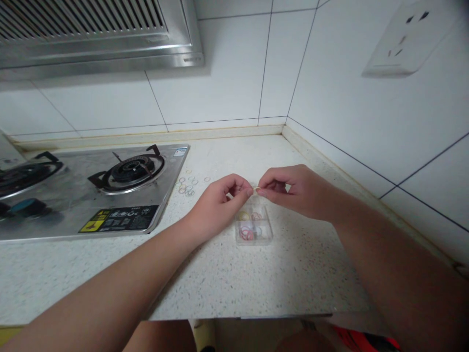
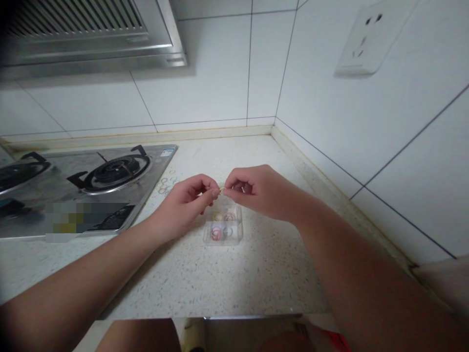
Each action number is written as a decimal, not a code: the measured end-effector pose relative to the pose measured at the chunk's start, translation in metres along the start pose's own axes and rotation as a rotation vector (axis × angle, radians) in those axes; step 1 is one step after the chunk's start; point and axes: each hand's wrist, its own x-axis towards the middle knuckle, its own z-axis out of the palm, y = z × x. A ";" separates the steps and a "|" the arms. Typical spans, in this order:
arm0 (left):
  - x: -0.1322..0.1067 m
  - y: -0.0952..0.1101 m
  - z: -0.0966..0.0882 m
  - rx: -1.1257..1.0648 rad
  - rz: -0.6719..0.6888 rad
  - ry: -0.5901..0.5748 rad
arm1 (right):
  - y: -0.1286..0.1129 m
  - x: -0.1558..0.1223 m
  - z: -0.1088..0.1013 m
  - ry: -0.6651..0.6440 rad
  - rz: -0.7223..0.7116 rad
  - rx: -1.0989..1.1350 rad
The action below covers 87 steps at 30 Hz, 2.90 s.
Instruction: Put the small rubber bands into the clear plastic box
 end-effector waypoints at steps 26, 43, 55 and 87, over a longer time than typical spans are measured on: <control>0.014 -0.024 -0.003 -0.278 -0.107 0.046 | 0.015 0.015 0.020 0.092 0.110 0.317; 0.012 -0.019 0.002 -0.404 -0.108 0.003 | 0.009 0.014 0.027 0.132 0.092 0.302; 0.013 -0.019 0.002 -0.372 -0.136 0.011 | 0.026 0.016 0.025 0.095 0.108 0.288; 0.010 -0.023 0.001 -0.319 -0.116 -0.022 | 0.024 0.011 0.021 0.059 0.138 0.341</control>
